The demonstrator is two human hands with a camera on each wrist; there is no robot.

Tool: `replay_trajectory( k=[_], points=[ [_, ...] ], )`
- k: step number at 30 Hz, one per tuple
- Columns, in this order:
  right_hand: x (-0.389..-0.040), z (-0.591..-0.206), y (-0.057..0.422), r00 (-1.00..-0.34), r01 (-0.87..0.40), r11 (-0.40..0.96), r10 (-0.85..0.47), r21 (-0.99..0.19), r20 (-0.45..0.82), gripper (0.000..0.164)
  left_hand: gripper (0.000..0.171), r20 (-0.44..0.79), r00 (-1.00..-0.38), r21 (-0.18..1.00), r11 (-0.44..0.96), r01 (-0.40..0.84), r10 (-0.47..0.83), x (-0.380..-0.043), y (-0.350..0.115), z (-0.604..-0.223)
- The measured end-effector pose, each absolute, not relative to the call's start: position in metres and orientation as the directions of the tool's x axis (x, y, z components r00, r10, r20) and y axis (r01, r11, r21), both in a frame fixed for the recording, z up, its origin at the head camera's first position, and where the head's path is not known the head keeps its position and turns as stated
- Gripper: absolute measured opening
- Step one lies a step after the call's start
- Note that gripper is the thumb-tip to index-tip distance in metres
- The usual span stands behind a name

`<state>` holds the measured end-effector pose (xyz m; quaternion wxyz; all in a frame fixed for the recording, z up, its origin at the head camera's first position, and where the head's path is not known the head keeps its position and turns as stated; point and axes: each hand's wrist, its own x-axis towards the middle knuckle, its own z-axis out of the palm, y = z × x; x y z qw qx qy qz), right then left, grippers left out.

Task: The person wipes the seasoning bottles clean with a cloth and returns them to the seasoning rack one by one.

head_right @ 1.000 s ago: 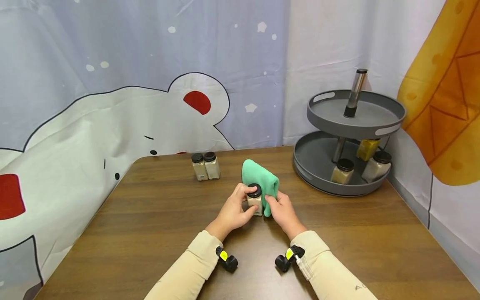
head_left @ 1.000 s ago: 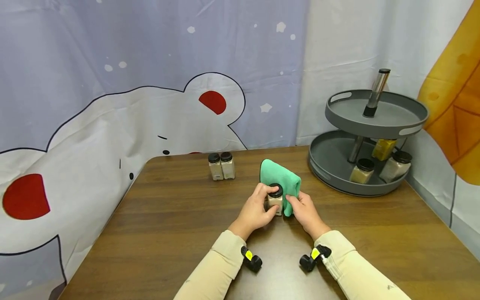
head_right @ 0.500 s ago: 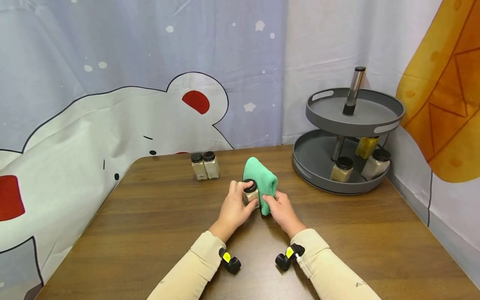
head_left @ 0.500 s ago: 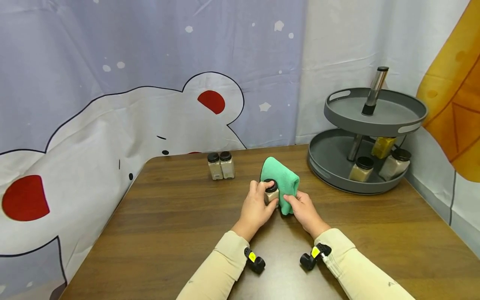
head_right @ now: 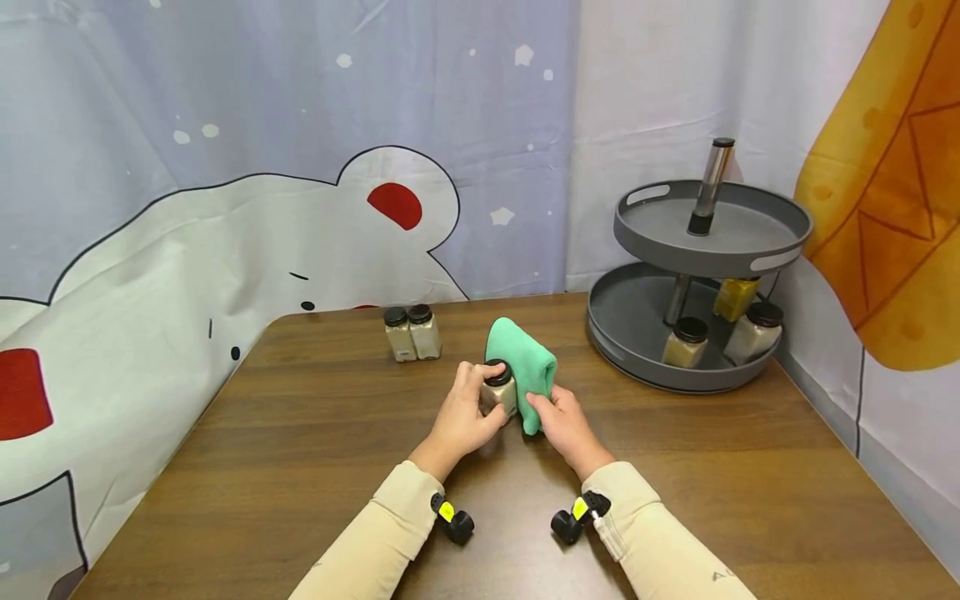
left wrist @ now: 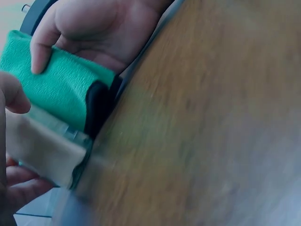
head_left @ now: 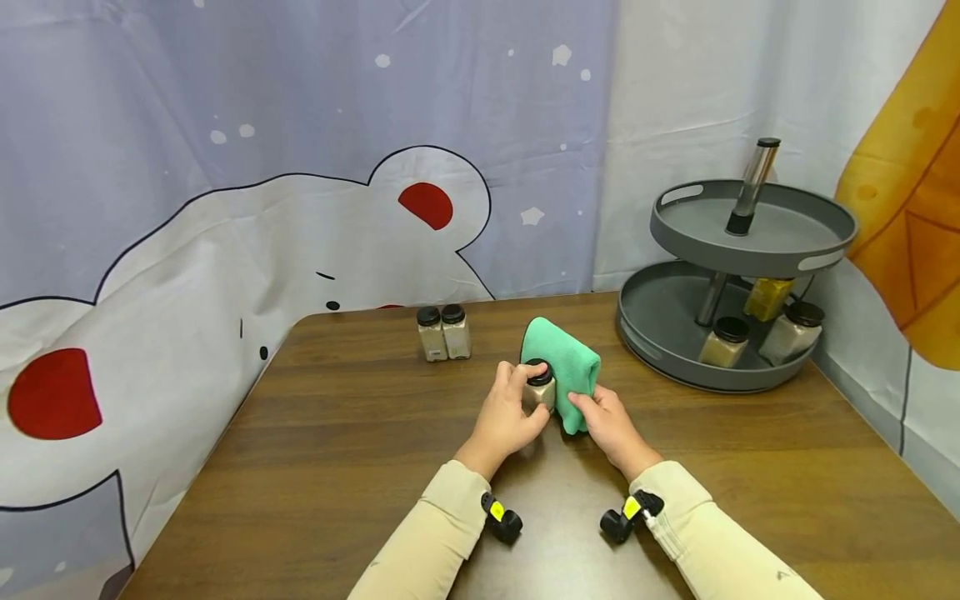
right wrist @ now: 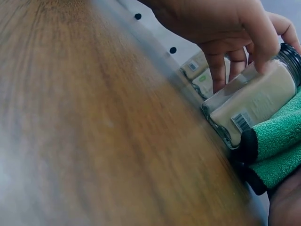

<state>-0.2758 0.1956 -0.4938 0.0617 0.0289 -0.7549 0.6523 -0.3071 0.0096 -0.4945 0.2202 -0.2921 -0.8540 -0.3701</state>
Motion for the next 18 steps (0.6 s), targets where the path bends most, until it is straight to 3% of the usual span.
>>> replay_trajectory(
  k=[8, 18],
  points=[
    [-0.2752, -0.4920, 0.1973, -0.994, -0.094, 0.154, 0.037, -0.984, 0.101, 0.032, 0.057, 0.540, -0.707, 0.541, 0.456, 0.707, 0.456, -0.3057, 0.0056, -0.4897],
    [-0.2745, -0.4909, 0.1956, -0.994, -0.107, 0.146, -0.001, -0.983, 0.108, 0.031, 0.057, 0.541, -0.726, 0.513, 0.518, 0.685, 0.424, -0.3071, 0.0109, -0.4931]
  ],
)
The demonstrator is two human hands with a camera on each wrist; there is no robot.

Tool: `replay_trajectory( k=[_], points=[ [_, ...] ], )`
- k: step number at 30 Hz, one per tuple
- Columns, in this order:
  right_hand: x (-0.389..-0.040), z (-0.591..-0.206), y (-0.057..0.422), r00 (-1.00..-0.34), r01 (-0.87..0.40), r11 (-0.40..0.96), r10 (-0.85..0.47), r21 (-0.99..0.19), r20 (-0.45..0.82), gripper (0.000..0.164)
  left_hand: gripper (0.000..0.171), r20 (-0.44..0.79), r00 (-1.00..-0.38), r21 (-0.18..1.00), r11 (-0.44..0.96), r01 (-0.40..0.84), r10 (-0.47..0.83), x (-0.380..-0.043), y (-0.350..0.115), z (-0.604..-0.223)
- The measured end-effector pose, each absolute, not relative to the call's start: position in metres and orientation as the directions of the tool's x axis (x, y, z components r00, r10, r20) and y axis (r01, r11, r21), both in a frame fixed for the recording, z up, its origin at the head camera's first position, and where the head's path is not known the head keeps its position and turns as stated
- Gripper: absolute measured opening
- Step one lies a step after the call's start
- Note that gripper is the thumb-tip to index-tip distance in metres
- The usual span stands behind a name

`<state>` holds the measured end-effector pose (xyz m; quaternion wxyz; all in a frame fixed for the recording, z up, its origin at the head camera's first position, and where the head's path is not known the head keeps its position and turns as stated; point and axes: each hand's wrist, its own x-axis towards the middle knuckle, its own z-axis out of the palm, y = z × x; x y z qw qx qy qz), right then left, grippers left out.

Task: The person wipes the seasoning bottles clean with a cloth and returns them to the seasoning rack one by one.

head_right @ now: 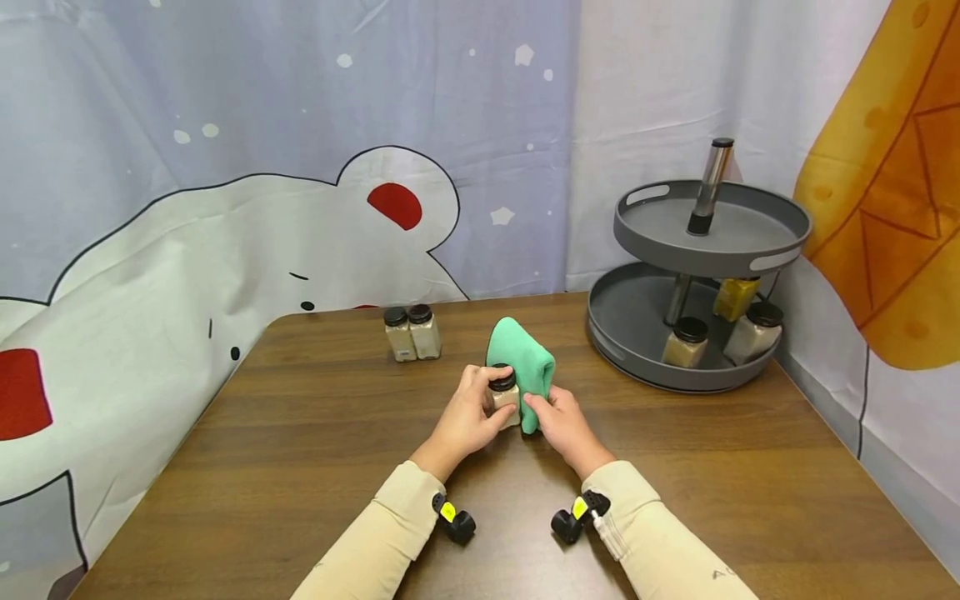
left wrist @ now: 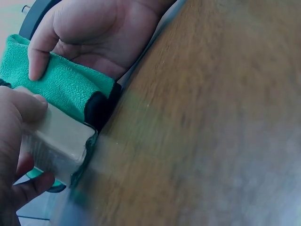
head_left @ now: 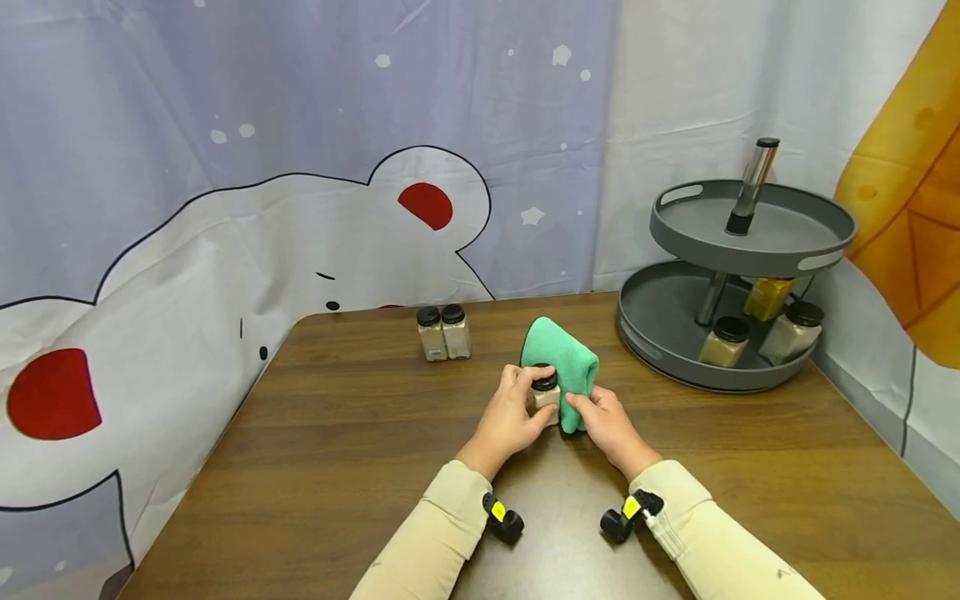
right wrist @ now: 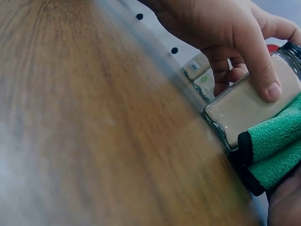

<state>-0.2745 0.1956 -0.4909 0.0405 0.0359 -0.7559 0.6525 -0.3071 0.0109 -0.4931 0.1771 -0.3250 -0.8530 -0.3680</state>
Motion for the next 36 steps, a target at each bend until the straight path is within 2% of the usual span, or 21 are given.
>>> replay_trajectory(
  k=[10, 16, 22, 29, 32, 36],
  points=[
    [-0.2750, -0.4899, 0.1946, -0.993, -0.111, 0.126, 0.022, -0.986, 0.115, 0.027, 0.057, 0.535, -0.776, 0.478, 0.638, 0.604, 0.334, -0.3045, 0.0155, -0.4925],
    [-0.2742, -0.4925, 0.1946, -0.992, -0.115, 0.115, 0.038, -0.987, 0.121, 0.028, 0.057, 0.551, -0.789, 0.495, 0.655, 0.571, 0.271, -0.3052, 0.0150, -0.4933],
    [-0.2750, -0.4970, 0.1951, -0.993, -0.108, 0.157, 0.036, -0.982, 0.115, 0.027, 0.056, 0.522, -0.790, 0.519, 0.615, 0.593, 0.322, -0.3065, 0.0112, -0.4932],
    [-0.2750, -0.4962, 0.1987, -0.994, -0.096, 0.141, 0.034, -0.985, 0.102, 0.026, 0.057, 0.486, -0.759, 0.561, 0.512, 0.650, 0.433, -0.3045, 0.0117, -0.4893],
    [-0.2749, -0.4944, 0.1988, -0.993, -0.105, 0.138, 0.032, -0.985, 0.111, 0.026, 0.057, 0.507, -0.746, 0.541, 0.515, 0.665, 0.431, -0.3030, 0.0148, -0.4885],
    [-0.2751, -0.4924, 0.1975, -0.991, -0.118, 0.139, 0.041, -0.983, 0.125, 0.025, 0.057, 0.562, -0.741, 0.497, 0.566, 0.658, 0.368, -0.3024, 0.0187, -0.4904]
  ],
)
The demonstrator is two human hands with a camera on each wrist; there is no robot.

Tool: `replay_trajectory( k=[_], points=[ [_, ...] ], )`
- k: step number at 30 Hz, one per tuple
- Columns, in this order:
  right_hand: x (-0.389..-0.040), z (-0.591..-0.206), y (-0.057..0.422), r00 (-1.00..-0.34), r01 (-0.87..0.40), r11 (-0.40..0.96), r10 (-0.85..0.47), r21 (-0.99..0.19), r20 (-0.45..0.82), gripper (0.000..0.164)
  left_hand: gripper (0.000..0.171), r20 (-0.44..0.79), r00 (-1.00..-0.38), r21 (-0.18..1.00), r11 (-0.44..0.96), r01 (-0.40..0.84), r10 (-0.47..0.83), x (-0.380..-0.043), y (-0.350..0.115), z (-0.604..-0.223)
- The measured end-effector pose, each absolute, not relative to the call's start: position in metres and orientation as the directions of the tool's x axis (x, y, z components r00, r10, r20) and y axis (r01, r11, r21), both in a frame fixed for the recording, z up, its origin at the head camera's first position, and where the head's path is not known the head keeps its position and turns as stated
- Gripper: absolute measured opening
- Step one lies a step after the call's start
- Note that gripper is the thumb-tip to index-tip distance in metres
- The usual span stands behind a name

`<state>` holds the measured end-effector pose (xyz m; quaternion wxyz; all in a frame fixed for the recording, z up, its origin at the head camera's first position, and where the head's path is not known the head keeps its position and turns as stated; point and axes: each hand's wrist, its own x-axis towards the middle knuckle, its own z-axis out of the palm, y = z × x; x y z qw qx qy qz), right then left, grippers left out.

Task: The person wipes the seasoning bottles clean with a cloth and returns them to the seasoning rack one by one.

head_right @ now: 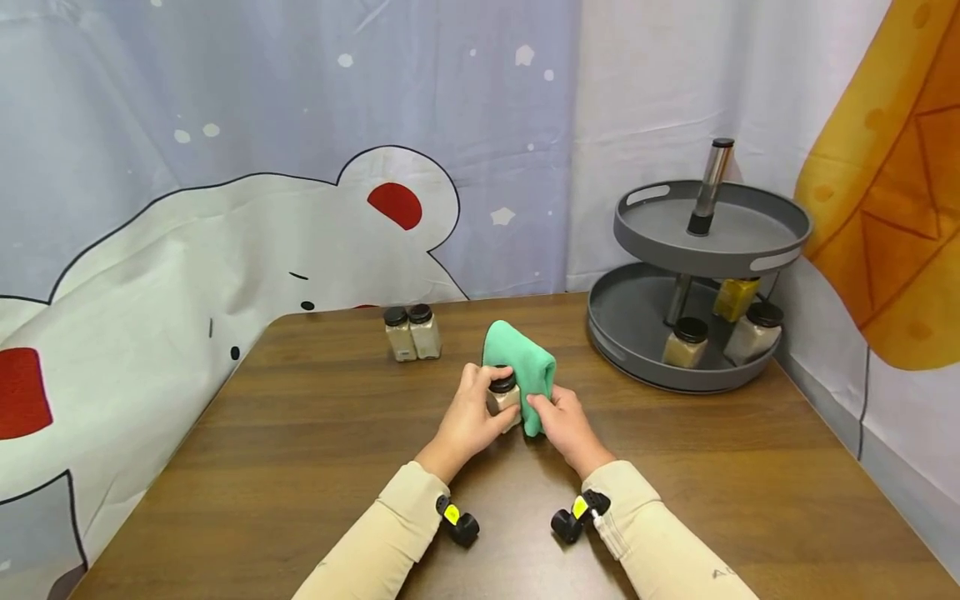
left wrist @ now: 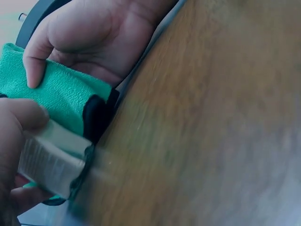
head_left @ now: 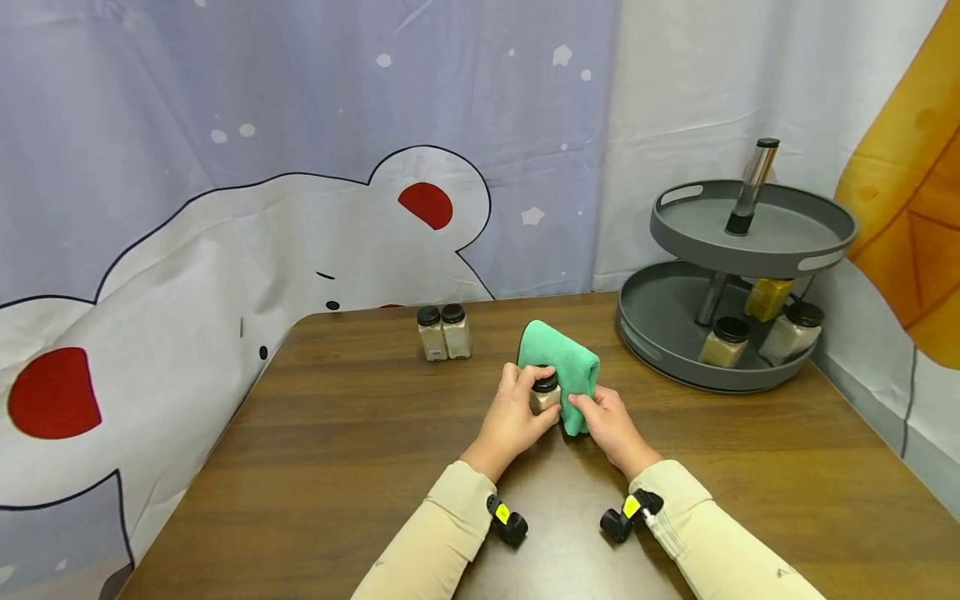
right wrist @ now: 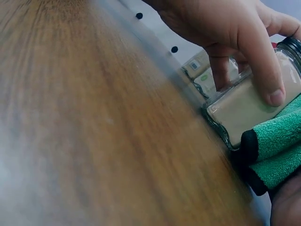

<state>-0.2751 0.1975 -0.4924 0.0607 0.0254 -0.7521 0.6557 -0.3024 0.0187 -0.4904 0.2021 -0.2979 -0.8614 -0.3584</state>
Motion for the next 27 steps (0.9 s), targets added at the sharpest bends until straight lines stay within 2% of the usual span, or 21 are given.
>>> replay_trajectory(
  k=[5, 12, 16, 23, 27],
  points=[
    [-0.276, -0.494, 0.197, -0.983, -0.146, 0.169, 0.086, -0.975, 0.162, 0.024, 0.056, 0.590, -0.745, 0.477, 0.610, 0.633, 0.312, -0.304, 0.017, -0.494],
    [-0.276, -0.499, 0.199, -0.980, -0.162, 0.206, 0.085, -0.965, 0.183, 0.024, 0.062, 0.480, -0.729, 0.539, 0.491, 0.684, 0.488, -0.309, 0.001, -0.490],
    [-0.276, -0.498, 0.199, -0.980, -0.163, 0.212, 0.079, -0.964, 0.183, 0.023, 0.061, 0.458, -0.717, 0.534, 0.483, 0.694, 0.525, -0.309, 0.000, -0.487],
    [-0.276, -0.494, 0.197, -0.980, -0.185, 0.222, 0.032, -0.957, 0.197, 0.023, 0.063, 0.497, -0.774, 0.484, 0.615, 0.623, 0.392, -0.307, 0.011, -0.487],
    [-0.274, -0.493, 0.197, -0.978, -0.196, 0.208, 0.028, -0.958, 0.206, 0.024, 0.062, 0.494, -0.811, 0.494, 0.667, 0.558, 0.312, -0.306, 0.016, -0.486]
  ],
)
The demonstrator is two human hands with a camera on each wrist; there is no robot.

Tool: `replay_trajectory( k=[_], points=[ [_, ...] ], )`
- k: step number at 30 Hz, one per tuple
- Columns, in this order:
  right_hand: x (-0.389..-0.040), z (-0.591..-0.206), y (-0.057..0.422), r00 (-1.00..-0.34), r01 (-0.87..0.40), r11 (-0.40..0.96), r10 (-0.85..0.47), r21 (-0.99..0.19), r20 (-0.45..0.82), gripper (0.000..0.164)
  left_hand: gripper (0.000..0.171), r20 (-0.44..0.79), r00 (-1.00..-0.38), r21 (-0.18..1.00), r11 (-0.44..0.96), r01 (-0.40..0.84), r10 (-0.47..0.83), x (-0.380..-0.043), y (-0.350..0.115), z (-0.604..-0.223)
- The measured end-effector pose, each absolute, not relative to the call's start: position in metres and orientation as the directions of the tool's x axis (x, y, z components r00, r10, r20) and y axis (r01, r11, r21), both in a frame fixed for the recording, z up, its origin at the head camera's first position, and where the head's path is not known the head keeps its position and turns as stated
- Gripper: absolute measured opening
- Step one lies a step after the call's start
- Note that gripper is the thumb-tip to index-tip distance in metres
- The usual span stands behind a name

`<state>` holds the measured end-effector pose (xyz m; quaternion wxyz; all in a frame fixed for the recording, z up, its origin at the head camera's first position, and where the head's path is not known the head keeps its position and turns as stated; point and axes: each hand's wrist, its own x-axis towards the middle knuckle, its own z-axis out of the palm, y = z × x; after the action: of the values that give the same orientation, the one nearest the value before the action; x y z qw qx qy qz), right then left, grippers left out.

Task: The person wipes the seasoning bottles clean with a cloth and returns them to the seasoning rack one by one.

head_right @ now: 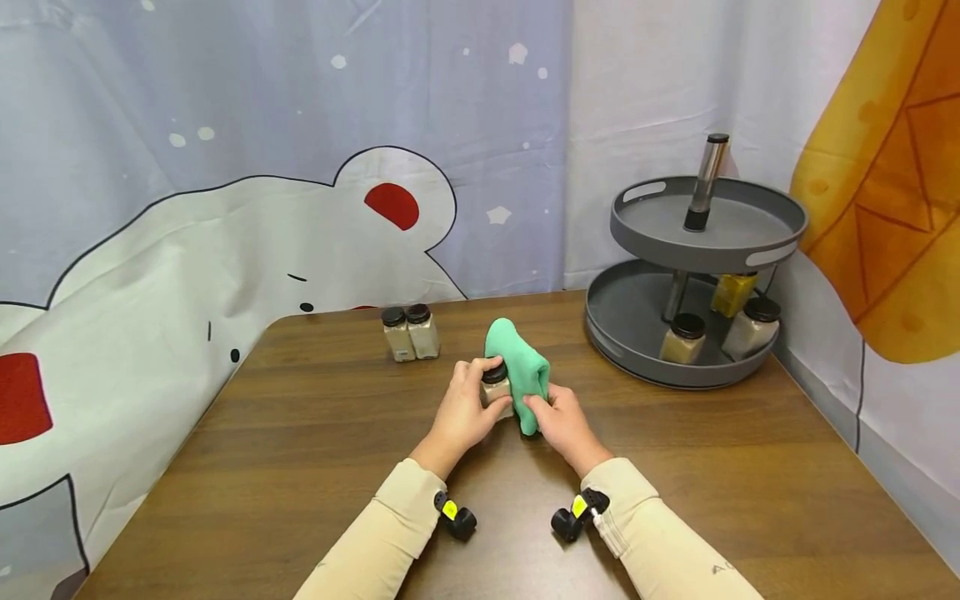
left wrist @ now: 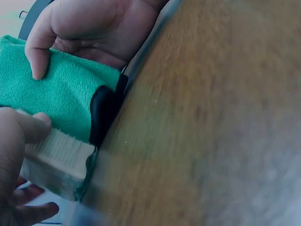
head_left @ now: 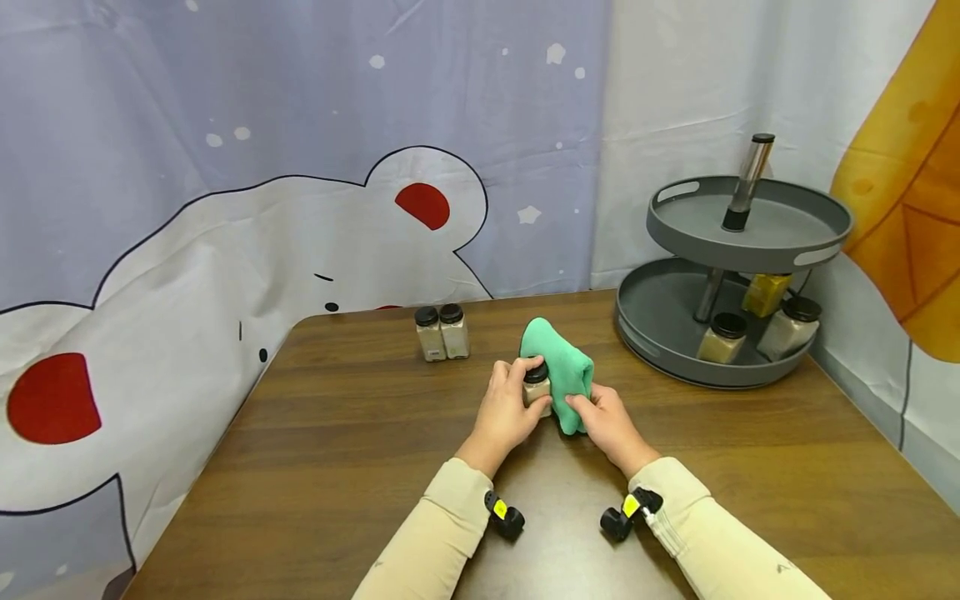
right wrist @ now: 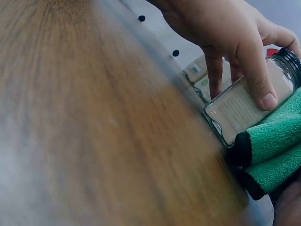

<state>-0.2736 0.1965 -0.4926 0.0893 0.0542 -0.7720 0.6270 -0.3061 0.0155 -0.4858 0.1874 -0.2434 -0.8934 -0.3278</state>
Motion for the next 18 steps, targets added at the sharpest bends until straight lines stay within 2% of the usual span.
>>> replay_trajectory(
  k=[4, 8, 12, 15, 18],
  points=[
    [-0.272, -0.490, 0.197, -0.977, -0.182, 0.105, 0.089, -0.978, 0.192, 0.024, 0.061, 0.464, -0.842, 0.525, 0.681, 0.510, 0.273, -0.307, 0.014, -0.483],
    [-0.270, -0.491, 0.199, -0.969, -0.175, -0.126, 0.196, -0.977, 0.148, 0.021, 0.062, 0.447, -0.856, 0.542, 0.682, 0.491, 0.261, -0.313, 0.005, -0.484],
    [-0.274, -0.493, 0.203, -0.968, -0.122, -0.407, 0.249, -0.905, 0.018, 0.024, 0.065, 0.429, -0.877, 0.609, 0.648, 0.457, 0.216, -0.321, -0.008, -0.484],
    [-0.278, -0.492, 0.207, -0.973, -0.087, -0.565, 0.223, -0.820, -0.050, 0.028, 0.066, 0.439, -0.887, 0.714, 0.543, 0.442, 0.144, -0.323, -0.014, -0.475],
    [-0.279, -0.491, 0.208, -0.980, -0.042, -0.611, 0.179, -0.791, -0.087, 0.029, 0.066, 0.510, -0.856, 0.783, 0.366, 0.503, 0.085, -0.320, -0.014, -0.456]
  ],
)
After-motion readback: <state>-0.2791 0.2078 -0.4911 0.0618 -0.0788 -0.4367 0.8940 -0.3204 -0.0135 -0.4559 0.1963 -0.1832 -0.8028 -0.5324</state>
